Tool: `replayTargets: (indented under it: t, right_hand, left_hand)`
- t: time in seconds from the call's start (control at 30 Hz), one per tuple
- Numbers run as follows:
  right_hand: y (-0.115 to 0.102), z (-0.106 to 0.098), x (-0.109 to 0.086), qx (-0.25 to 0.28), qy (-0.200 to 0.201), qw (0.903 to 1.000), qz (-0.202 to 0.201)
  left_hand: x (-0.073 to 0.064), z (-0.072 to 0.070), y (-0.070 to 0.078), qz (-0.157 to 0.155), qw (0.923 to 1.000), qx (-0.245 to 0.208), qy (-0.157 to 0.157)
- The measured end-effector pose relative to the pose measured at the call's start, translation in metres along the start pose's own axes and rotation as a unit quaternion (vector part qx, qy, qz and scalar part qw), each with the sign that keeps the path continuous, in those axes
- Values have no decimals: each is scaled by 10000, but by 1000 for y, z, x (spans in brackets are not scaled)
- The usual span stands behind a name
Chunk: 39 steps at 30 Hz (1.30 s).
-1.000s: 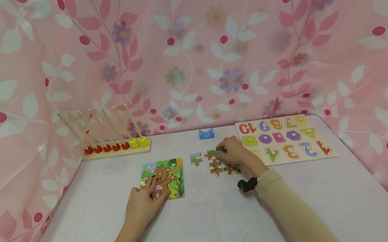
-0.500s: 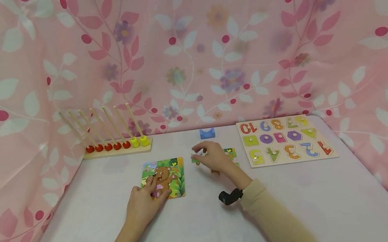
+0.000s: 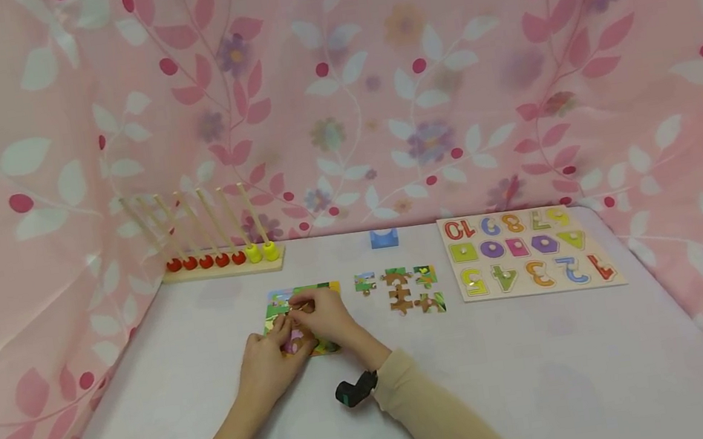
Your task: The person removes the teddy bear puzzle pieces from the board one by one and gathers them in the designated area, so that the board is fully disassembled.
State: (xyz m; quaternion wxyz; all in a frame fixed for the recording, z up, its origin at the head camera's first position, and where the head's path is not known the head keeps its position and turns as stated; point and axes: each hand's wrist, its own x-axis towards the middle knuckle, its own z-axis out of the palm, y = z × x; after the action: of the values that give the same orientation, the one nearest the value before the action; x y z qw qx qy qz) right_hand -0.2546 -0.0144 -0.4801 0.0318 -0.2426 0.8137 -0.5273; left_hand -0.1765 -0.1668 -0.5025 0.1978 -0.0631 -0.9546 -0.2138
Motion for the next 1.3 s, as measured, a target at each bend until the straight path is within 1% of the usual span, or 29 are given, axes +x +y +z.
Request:
replayTargets:
  t: [0.1, 0.2, 0.27, 0.37, 0.5, 0.63, 0.73, 0.9, 1.03, 1.1, 1.3]
  right_hand:
    - [10, 5, -2, -257, 270, 9993, -54]
    - [17, 5, -4, -506, 427, 9977, -130]
    - [17, 5, -6, -584, 380, 9975, -96]
    - [17, 5, -7, -902, 197, 9957, -75]
    - [12, 9, -4, -1303, -1, 9915, -45]
    - [3, 15, -1, -1442, -1, 9894, 146]
    - [0, 20, 0, -1527, 36, 9879, 260]
    - [2, 26, -1, -1579, 46, 9870, 291]
    - [3, 27, -1, -1520, 52, 9881, 217]
    - [5, 26, -1, -1425, 63, 9896, 195]
    - [10, 20, 1, -924, 23, 9957, 97]
  left_hand:
    - [0, -1, 4, -58, 10000, -4, -80]
    - [-2, -8, 10, -256, 9994, 164, -179]
    - [-4, -14, 13, -414, 9981, 355, -290]
    - [-8, -21, 18, -627, 9943, 628, -591]
    - [-11, -28, 20, -830, 9893, 731, -949]
    - [-11, -31, 18, -962, 9874, 716, -1029]
    - [-11, -31, 16, -1007, 9866, 701, -1074]
    - [-13, -33, 15, -1111, 9835, 705, -1240]
    - [-15, -34, 15, -1119, 9828, 744, -1263]
    - [-14, -33, 15, -1091, 9829, 779, -1266]
    - [-10, -32, 16, -999, 9833, 894, -1229]
